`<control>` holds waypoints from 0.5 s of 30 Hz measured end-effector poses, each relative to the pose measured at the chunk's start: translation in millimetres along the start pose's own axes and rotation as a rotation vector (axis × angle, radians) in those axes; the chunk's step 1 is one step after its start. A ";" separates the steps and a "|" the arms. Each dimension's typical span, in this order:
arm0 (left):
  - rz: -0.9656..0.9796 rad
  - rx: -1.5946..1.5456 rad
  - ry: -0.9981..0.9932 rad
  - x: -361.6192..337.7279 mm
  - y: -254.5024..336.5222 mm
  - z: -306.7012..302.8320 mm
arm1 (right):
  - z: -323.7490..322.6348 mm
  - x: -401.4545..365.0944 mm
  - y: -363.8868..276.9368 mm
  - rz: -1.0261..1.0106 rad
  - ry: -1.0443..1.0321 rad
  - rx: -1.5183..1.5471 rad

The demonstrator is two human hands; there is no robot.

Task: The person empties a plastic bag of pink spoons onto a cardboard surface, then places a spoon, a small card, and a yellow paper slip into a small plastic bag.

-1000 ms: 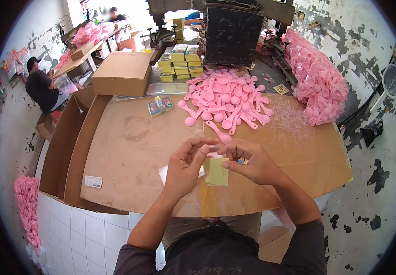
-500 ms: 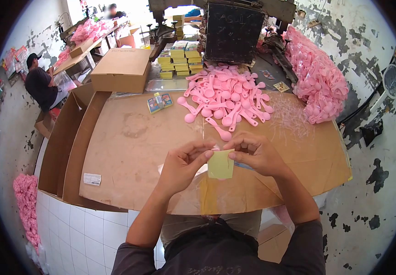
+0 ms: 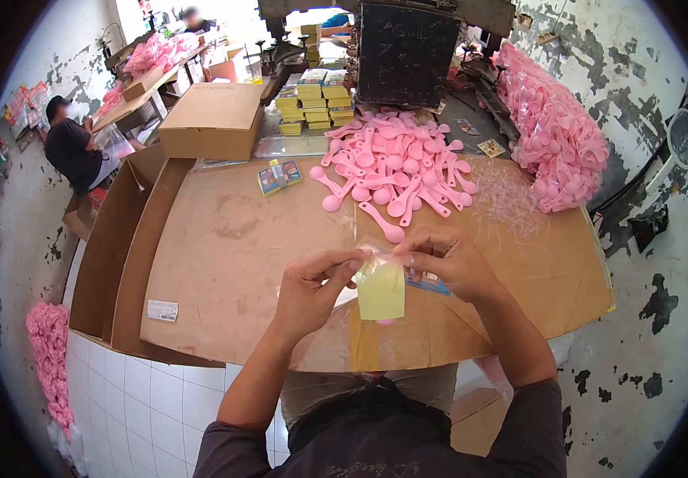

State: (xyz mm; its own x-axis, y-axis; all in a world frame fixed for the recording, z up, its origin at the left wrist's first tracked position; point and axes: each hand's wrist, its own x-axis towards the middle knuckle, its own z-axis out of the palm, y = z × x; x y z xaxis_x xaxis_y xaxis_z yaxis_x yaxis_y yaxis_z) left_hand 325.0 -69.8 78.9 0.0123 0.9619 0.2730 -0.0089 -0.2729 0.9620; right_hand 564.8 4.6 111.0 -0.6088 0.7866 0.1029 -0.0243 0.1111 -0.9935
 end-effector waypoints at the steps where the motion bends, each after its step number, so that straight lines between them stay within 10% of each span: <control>1: 0.012 -0.001 -0.016 0.2 -2.0 -1.7 | -5.3 1.6 7.4 -0.052 -0.021 -0.028; 15: -0.059 -0.147 -0.052 1.9 -1.9 -1.9 | -6.9 0.5 -3.1 -0.098 -0.089 -0.077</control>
State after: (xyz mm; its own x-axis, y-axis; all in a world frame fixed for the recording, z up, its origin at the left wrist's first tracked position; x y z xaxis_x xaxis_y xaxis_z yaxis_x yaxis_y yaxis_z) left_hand 323.1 -67.3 77.6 0.0688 0.9731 0.2198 -0.1533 -0.2074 0.9662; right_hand 570.0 8.8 114.5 -0.6745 0.7131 0.1909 -0.0280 0.2336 -0.9719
